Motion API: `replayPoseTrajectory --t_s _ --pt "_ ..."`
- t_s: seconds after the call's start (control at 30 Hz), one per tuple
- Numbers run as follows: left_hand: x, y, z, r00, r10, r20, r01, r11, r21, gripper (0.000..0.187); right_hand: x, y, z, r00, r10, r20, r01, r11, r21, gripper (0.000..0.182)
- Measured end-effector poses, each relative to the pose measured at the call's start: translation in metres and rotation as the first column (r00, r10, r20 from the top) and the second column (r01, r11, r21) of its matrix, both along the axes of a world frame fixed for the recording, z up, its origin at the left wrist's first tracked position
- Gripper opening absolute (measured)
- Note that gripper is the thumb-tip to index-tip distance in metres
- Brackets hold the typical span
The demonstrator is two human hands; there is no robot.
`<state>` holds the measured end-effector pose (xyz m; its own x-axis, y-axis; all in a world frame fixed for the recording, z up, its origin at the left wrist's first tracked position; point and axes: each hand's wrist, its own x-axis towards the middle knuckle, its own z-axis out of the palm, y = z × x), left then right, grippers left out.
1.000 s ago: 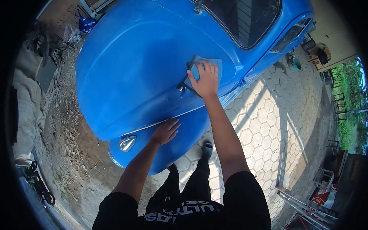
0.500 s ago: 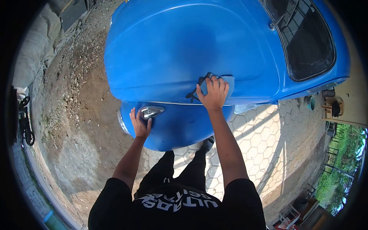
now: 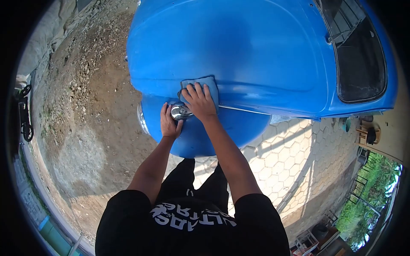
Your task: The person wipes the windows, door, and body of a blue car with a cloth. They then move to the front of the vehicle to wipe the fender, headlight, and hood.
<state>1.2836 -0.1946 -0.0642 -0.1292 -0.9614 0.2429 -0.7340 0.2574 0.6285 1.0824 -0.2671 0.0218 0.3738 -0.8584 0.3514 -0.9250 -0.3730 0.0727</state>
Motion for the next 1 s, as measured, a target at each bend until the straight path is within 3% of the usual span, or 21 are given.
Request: replayPoseTrajectory --t_s 0.07,0.2,0.3,0.4,0.5,0.63,0.7,0.8,0.83,0.9,1.0 --pt "0.000 0.000 0.001 1.000 0.002 -0.008 -0.001 1.000 0.018 0.086 -0.011 0.005 0.008 0.999 -0.039 0.003 0.038 0.999 0.032 0.070" --pt "0.001 -0.002 0.001 1.000 -0.013 -0.009 0.013 1.000 -0.003 0.087 -0.075 0.043 0.008 0.900 -0.407 0.160 0.408 0.913 0.028 0.074" --pt "0.001 -0.001 0.002 1.000 -0.018 -0.016 0.018 1.000 -0.004 0.088 -0.099 0.070 0.014 0.898 -0.438 0.033 0.436 0.898 0.068 0.070" --pt "0.001 -0.003 0.008 0.999 -0.018 -0.027 0.018 0.999 -0.031 0.084 -0.096 0.076 0.028 0.888 -0.459 0.015 0.449 0.875 0.181 0.066" --pt "0.003 -0.001 0.025 0.983 0.011 -0.181 0.002 0.998 0.070 0.075 -0.087 0.074 0.042 0.867 -0.490 0.095 0.462 0.860 0.219 0.058" --pt "0.012 -0.003 0.057 0.997 -0.039 -0.064 0.045 0.994 0.101 0.063 -0.078 0.077 0.061 0.822 -0.549 0.150 0.472 0.805 0.360 0.050" --pt "0.023 0.001 0.073 0.986 -0.110 -0.122 0.137 0.962 0.237 0.056 -0.080 0.081 0.066 0.820 -0.551 0.158 0.448 0.788 0.422 0.049" --pt "0.042 0.013 0.089 0.959 -0.208 -0.194 0.278 0.829 0.485 0.046 -0.089 0.097 0.057 0.747 -0.652 0.125 0.371 0.566 0.736 0.053" --pt "0.047 0.018 0.092 0.948 -0.233 -0.217 0.317 0.759 0.569 0.044 -0.091 0.107 0.053 0.751 -0.647 0.132 0.344 0.554 0.758 0.053" --pt "0.058 0.038 0.096 0.935 -0.283 -0.214 0.355 0.766 0.536 0.046 -0.091 0.141 0.042 0.764 -0.630 0.142 0.277 0.519 0.809 0.055" --pt "0.060 0.053 0.102 0.936 -0.246 -0.252 0.348 0.753 0.559 0.047 -0.089 0.167 0.017 0.833 -0.542 0.114 0.308 0.624 0.719 0.063"
